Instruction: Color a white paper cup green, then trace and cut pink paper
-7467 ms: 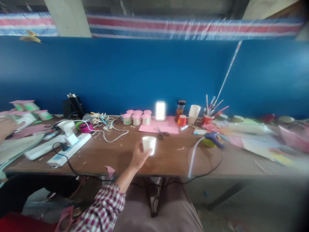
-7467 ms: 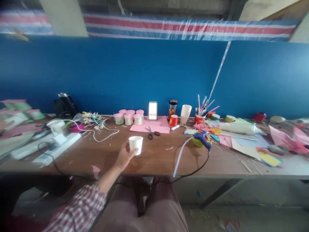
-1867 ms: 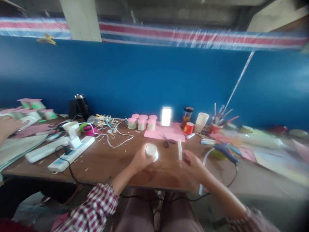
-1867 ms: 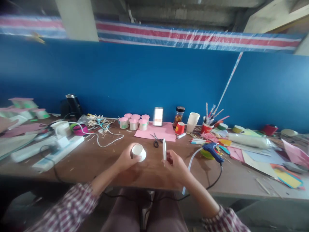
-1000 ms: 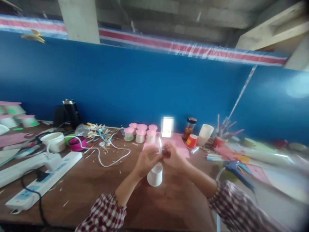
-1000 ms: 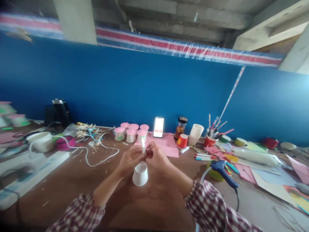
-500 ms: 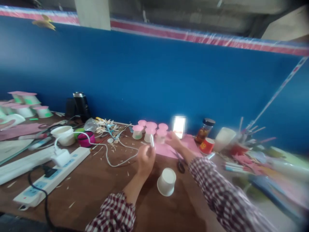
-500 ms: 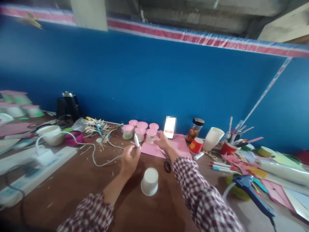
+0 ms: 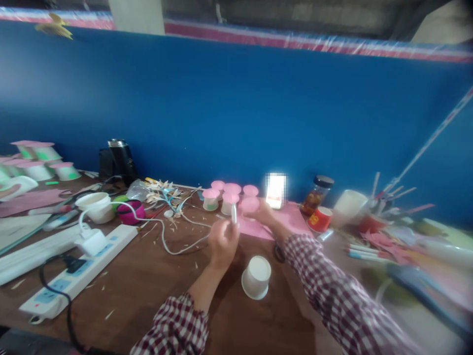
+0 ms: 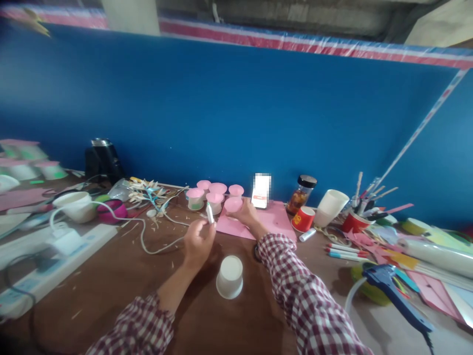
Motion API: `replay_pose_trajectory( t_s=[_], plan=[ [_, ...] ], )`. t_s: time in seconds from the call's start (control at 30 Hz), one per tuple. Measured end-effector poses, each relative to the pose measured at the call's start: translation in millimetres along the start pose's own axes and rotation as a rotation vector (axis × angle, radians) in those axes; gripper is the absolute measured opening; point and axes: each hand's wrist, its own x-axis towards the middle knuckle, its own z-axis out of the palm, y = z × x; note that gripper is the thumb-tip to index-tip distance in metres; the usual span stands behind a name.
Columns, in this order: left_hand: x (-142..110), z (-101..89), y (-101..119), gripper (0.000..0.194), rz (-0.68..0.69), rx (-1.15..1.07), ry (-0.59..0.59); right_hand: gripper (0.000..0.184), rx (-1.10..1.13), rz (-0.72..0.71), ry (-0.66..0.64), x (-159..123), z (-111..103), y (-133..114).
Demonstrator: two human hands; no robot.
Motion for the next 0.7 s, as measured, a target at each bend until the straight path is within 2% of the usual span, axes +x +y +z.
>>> replay_pose_trajectory(
  t_s=[0.3, 0.53, 0.7],
  plan=[
    [-1, 1.6, -6, 0.022, -0.026, 0.034, -0.006, 0.051, 0.004, -0.044, -0.064, -4, -43, 17],
    [-3, 5.1, -12, 0.028, -0.070, 0.072, -0.062, 0.048, -0.084, -0.122, -0.041, 5, -39, 15],
    [-4, 6.6, -14, 0.031, -0.094, 0.114, -0.115, 0.060, -0.120, -0.201, -0.096, 11, -32, 3]
  ],
)
